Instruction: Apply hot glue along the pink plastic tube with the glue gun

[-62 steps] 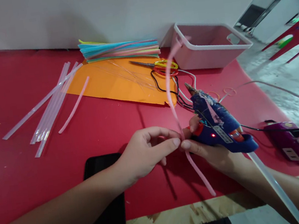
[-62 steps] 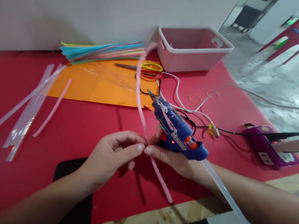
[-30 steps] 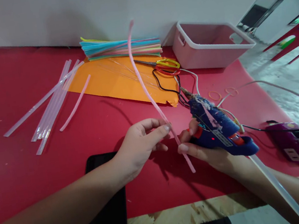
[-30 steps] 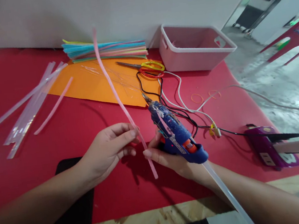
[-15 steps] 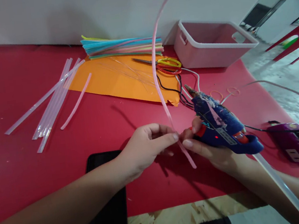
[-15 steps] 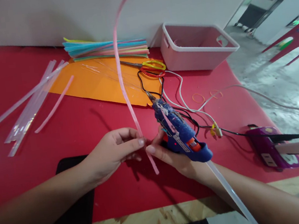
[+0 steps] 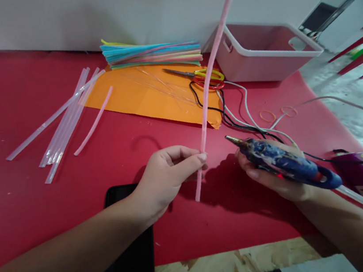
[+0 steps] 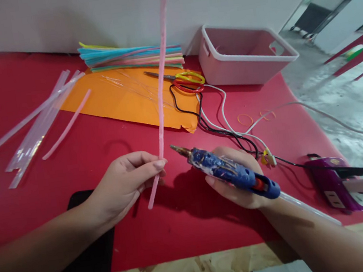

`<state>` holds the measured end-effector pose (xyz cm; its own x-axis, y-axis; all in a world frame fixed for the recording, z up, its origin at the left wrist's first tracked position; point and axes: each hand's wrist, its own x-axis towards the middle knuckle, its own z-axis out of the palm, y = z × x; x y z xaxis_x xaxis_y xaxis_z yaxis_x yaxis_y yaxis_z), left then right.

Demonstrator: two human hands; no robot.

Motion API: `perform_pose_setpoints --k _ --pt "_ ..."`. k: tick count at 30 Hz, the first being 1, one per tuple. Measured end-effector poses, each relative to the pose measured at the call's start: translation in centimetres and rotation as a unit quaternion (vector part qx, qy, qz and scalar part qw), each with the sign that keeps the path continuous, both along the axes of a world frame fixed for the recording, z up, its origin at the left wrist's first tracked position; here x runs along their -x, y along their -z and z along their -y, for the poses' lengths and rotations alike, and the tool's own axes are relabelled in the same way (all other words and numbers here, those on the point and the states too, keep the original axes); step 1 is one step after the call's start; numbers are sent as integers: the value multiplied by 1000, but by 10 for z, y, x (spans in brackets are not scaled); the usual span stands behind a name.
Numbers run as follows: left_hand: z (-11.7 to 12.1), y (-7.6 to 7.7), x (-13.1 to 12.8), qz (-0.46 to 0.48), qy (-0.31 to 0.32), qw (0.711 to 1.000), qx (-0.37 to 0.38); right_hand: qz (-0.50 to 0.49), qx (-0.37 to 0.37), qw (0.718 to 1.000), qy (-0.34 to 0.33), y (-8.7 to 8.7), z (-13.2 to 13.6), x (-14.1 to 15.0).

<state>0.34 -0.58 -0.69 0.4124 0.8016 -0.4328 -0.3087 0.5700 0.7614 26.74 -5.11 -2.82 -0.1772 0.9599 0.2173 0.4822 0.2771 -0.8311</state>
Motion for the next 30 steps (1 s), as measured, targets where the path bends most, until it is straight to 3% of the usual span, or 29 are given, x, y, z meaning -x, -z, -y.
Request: perform_pose_setpoints --k 4,9,15,30 --pt "0 -1 2 -5 20 1000 -18 46 -52 995 -74 0 0 2" --pt "0 1 4 -40 21 998 -47 77 -38 995 -57 1 -1 -4" --pt "1 -3 4 -97 4 991 -95 95 -25 988 -115 0 -8 -10" --pt "5 -8 5 -98 33 989 -110 100 -58 988 -99 -2 -3 4"
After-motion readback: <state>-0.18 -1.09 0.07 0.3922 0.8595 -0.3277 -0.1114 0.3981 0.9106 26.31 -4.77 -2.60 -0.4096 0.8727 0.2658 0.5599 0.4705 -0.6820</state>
